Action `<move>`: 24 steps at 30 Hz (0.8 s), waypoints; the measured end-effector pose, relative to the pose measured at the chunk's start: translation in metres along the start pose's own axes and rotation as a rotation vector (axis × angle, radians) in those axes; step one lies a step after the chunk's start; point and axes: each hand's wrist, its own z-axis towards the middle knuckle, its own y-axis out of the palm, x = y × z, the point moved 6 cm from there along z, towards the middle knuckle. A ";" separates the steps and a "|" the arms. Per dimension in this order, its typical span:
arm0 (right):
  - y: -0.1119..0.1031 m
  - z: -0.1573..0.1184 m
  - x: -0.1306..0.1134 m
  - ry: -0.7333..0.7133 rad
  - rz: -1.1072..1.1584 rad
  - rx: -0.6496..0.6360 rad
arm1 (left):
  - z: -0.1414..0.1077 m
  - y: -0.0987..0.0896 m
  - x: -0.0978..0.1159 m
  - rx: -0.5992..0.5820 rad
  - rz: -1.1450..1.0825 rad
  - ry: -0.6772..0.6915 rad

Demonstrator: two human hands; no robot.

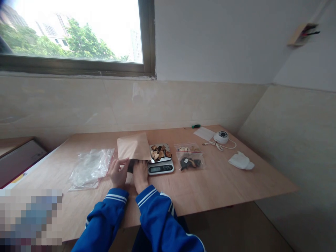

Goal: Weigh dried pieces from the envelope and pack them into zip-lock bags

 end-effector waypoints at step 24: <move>-0.082 -0.028 0.089 -0.079 0.215 0.239 | 0.006 -0.011 0.001 0.092 0.121 -0.081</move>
